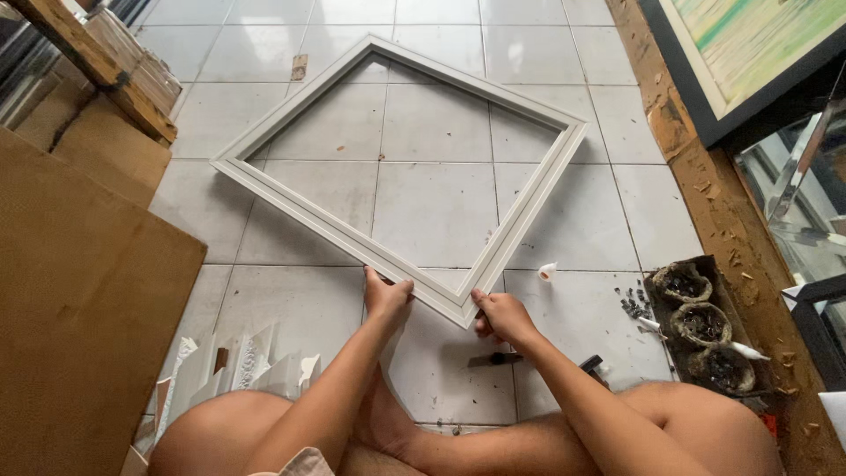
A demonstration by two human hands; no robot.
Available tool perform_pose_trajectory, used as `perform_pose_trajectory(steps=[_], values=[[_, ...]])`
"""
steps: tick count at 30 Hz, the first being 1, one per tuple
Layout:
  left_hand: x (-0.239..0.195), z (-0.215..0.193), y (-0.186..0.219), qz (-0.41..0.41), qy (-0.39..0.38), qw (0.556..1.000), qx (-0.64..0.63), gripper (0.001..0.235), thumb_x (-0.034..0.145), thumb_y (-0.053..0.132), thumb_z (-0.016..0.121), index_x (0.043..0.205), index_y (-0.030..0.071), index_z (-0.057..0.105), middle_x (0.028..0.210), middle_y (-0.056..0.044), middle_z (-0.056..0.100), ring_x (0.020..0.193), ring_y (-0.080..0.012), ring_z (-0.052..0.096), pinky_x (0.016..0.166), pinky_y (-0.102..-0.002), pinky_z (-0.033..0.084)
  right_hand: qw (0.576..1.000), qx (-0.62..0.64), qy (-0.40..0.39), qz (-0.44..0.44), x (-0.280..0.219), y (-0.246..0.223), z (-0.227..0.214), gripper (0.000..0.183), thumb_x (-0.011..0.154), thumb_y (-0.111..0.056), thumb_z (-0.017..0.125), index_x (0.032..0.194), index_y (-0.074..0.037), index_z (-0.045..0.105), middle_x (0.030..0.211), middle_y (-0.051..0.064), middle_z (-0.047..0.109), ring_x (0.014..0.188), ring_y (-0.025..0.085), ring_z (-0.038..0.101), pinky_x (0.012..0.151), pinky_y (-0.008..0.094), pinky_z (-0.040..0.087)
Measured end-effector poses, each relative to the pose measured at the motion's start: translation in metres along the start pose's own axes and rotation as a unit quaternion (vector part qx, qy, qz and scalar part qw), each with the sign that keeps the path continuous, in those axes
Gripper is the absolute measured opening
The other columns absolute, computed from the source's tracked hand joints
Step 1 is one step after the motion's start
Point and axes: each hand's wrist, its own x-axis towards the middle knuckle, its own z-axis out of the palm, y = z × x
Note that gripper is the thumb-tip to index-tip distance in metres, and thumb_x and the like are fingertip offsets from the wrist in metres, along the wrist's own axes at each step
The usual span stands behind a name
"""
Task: The person sits on the floor and assembles a white picture frame by joining the mitered corners. They apply glue to the joints, press the pieces together, and use a hammer to tap the corners into alignment. The person flips the frame to work on different corners and secures the joints.
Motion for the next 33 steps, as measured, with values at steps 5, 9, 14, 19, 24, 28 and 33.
perform_pose_trajectory(steps=[5,9,14,19,24,28,33], values=[[0.021,-0.006,-0.022,0.080,0.015,0.962,0.260,0.053,0.072,0.040,0.079,0.114,0.015,0.058,0.108,-0.012,0.070,0.111,-0.0402,0.069,0.090,-0.056,0.056,0.997,0.043,0.037,-0.044,0.002,0.011,-0.002,0.050,0.101,-0.046,0.062,0.082,-0.001,0.072,0.061,0.014,0.073,0.051,0.024,0.073,0.037,0.033,0.057],[-0.021,-0.006,-0.003,0.238,0.058,0.925,0.290,0.095,0.074,0.026,0.091,0.144,0.004,0.031,0.129,-0.029,0.040,0.121,-0.0566,0.052,0.098,-0.065,0.051,0.997,0.057,0.025,-0.053,0.012,0.019,-0.001,0.049,0.102,-0.045,0.062,0.082,0.000,0.071,0.060,0.014,0.070,0.051,0.023,0.071,0.035,0.030,0.053],[-0.016,0.008,-0.017,0.518,-0.121,0.664,0.525,0.092,0.060,0.068,0.083,0.142,0.035,0.057,0.147,-0.003,0.058,0.147,-0.0395,0.039,0.117,-0.071,0.023,0.998,0.016,0.038,-0.056,0.001,0.006,-0.005,0.049,0.097,-0.046,0.066,0.076,-0.002,0.072,0.059,0.012,0.071,0.052,0.023,0.073,0.036,0.031,0.052],[-0.008,0.014,-0.031,0.560,-0.086,0.651,0.504,0.074,0.073,0.064,0.077,0.139,0.034,0.061,0.139,-0.002,0.066,0.144,-0.0385,0.045,0.116,-0.072,0.026,0.992,-0.051,0.072,-0.085,0.005,0.011,0.000,0.054,0.098,-0.050,0.062,0.066,-0.007,0.071,0.051,0.008,0.068,0.052,0.022,0.072,0.050,0.034,0.054],[-0.012,0.012,-0.032,0.569,-0.079,0.637,0.515,0.073,0.080,0.066,0.070,0.144,0.034,0.058,0.142,-0.002,0.064,0.145,-0.0383,0.044,0.116,-0.072,0.026,0.989,-0.083,0.097,-0.082,-0.006,0.001,0.002,0.053,0.096,-0.051,0.062,0.064,-0.010,0.069,0.049,0.005,0.067,0.054,0.020,0.073,0.058,0.033,0.055],[-0.024,0.010,-0.031,0.524,-0.088,0.649,0.545,0.084,0.084,0.072,0.061,0.157,0.034,0.041,0.160,-0.003,0.045,0.154,-0.0388,0.026,0.118,-0.071,0.019,0.987,-0.120,0.092,-0.051,-0.036,-0.020,-0.001,0.055,0.097,-0.058,0.054,0.067,-0.015,0.073,0.051,0.001,0.068,0.058,0.020,0.074,0.066,0.033,0.056],[-0.037,0.013,-0.036,0.472,-0.095,0.667,0.568,0.108,0.074,0.083,0.058,0.163,0.029,0.030,0.171,-0.007,0.026,0.157,-0.0435,0.012,0.120,-0.070,0.013,0.950,0.074,0.302,-0.030,-0.013,0.021,-0.025,0.040,0.105,-0.043,0.054,0.097,-0.009,0.072,0.067,0.006,0.067,0.059,0.020,0.065,0.062,0.035,0.050]])
